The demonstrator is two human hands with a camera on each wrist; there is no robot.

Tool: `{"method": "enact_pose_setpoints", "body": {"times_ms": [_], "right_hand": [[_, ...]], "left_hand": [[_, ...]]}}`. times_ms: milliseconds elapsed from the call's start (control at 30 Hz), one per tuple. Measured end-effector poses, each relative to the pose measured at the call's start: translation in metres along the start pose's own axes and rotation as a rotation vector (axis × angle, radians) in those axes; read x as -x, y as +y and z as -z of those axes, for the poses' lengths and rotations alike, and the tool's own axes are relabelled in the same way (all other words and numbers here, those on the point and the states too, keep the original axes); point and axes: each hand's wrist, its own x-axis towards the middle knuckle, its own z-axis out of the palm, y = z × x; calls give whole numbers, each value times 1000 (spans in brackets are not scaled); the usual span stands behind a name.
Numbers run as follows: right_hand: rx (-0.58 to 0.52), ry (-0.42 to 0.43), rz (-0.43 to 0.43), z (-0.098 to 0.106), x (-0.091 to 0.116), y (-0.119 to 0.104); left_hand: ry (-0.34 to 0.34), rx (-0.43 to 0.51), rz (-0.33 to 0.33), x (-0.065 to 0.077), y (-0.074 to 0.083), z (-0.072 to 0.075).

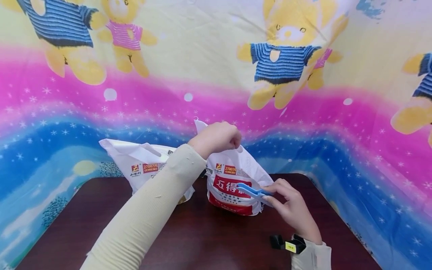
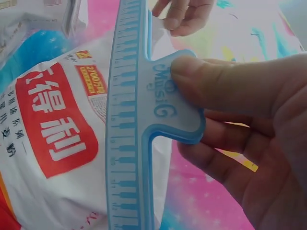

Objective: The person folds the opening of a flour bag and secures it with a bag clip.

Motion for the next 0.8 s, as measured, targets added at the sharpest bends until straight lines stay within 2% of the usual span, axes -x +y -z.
{"method": "enact_pose_setpoints", "body": {"times_ms": [133,367,467,600,800], "right_hand": [[6,51,35,3,1,4],[40,129,21,10,4,7],[67,187,-11,12,5,6],[94,271,-98,13,8,8],[130,322,-184,17,11,10]], "left_hand": [[-4,-1,-2,0,-1,0],[-6,-9,-7,-1,-3,0],[-7,-2,1,-1,-3,0],[-11,1,9,0,-4,-1],[-15,-12,-8,-1,-6,-2]]}}
